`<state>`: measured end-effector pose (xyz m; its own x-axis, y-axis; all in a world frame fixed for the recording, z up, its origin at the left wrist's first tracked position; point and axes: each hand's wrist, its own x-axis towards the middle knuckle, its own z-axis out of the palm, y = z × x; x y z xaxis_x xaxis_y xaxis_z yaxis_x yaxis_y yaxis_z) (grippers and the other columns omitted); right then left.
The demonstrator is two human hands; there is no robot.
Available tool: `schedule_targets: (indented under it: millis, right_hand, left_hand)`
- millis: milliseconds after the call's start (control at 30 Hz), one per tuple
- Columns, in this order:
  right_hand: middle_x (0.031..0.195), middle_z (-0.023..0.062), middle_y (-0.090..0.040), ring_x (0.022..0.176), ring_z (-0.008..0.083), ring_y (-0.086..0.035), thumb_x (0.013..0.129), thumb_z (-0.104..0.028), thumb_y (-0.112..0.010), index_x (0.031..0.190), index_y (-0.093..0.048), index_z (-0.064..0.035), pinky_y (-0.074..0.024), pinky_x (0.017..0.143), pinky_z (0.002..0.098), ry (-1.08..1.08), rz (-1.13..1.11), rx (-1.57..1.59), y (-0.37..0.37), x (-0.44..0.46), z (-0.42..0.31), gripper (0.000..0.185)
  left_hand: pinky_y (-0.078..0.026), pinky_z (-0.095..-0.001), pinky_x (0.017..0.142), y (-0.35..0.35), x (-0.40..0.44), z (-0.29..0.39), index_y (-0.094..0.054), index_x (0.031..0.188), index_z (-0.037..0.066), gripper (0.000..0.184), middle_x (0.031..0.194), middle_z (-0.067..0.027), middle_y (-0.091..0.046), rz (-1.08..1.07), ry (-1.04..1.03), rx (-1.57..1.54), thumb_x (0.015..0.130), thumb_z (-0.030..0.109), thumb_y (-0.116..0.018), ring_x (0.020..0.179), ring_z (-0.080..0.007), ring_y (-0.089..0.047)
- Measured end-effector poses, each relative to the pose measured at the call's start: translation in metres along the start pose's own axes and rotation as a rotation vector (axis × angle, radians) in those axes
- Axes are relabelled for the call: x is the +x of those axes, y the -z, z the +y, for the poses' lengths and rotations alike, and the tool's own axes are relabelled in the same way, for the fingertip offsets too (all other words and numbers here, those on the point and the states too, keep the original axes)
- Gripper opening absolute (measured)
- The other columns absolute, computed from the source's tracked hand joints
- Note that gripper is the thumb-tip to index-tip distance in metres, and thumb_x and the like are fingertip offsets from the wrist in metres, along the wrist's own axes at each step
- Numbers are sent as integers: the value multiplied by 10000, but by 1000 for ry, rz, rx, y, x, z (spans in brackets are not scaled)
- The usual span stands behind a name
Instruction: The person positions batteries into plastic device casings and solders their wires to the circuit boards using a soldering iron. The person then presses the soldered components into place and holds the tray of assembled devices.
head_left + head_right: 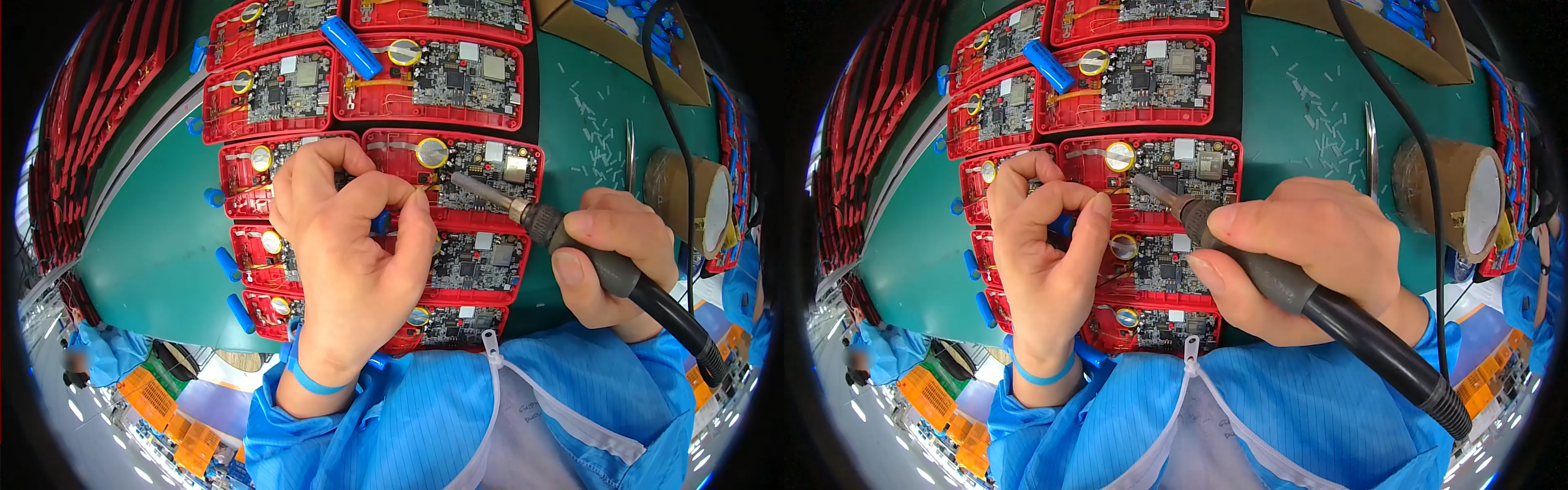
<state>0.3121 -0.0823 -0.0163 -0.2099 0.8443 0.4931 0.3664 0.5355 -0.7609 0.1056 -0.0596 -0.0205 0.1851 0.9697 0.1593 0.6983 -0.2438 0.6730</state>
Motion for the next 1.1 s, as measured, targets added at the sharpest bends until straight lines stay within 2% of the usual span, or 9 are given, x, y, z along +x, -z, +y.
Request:
schedule_targets:
  millis: [100, 167, 333, 433, 467, 600, 667, 1100]
  right_hand:
    - [619, 86, -601, 418, 190, -533, 618, -58, -765, 828, -603, -7, -388, 361, 272, 10, 20, -4, -1, 0, 1, 269]
    - [621, 87, -602, 417, 191, -533, 618, -57, -764, 828, -603, -8, -388, 361, 273, 11, 19, -1, -2, 0, 1, 269]
    - [627, 88, -606, 420, 198, -537, 617, -50, -762, 831, -604, -11, -396, 367, 274, 10, 8, 8, 0, 0, 0, 269]
    - [625, 64, -519, 462, 157, -444, 736, -65, -643, 961, -525, -9, -351, 429, 291, 11, -88, -25, 3, -2, -2, 260]
    - [646, 68, -527, 465, 160, -451, 733, -64, -646, 956, -531, -8, -360, 432, 294, 18, -83, -26, 3, -1, -2, 257]
    - [700, 78, -543, 473, 166, -464, 726, -63, -655, 952, -540, -7, -375, 437, 298, 22, -74, -23, 2, -2, -2, 260]
    - [715, 82, -546, 476, 166, -467, 724, -65, -661, 956, -541, -7, -375, 436, 297, 19, -76, -15, 2, -1, -2, 268]
    - [713, 83, -544, 475, 163, -463, 721, -75, -679, 966, -537, -15, -364, 430, 290, 7, -77, -25, 3, -3, -2, 289]
  left_hand:
    - [-295, -366, 778, 1, 0, 1, -622, 654, 70, 47, 830, -70, -469, 2, -1, 0, 636, 77, -664, 857, -255, -430]
    - [-342, -309, 793, 4, -1, 3, -607, 703, 30, 73, 880, -78, -453, -53, 3, 39, 686, 66, -669, 880, -204, -433]
    - [-342, -310, 790, 3, 0, 2, -608, 705, 30, 73, 871, -76, -451, -49, 5, 40, 686, 65, -669, 876, -204, -433]
    - [-320, -337, 792, 2, 1, 3, -617, 679, 52, 55, 851, -72, -460, -34, 10, 33, 664, 71, -666, 877, -228, -432]
    - [-297, -365, 796, 1, 1, 3, -624, 652, 74, 42, 834, -69, -470, -18, 19, 20, 641, 77, -664, 879, -254, -431]
    - [-296, -364, 799, 0, 0, 3, -622, 647, 77, 43, 835, -68, -470, -16, 17, 22, 643, 81, -664, 882, -253, -431]
    - [-336, -307, 785, 2, 0, 4, -612, 707, 30, 70, 853, -67, -448, -50, 8, 57, 686, 66, -669, 856, -198, -434]
    - [-332, -297, 769, 1, 2, 6, -606, 691, 24, 83, 839, -61, -450, -53, 13, 85, 683, 71, -674, 836, -194, -433]
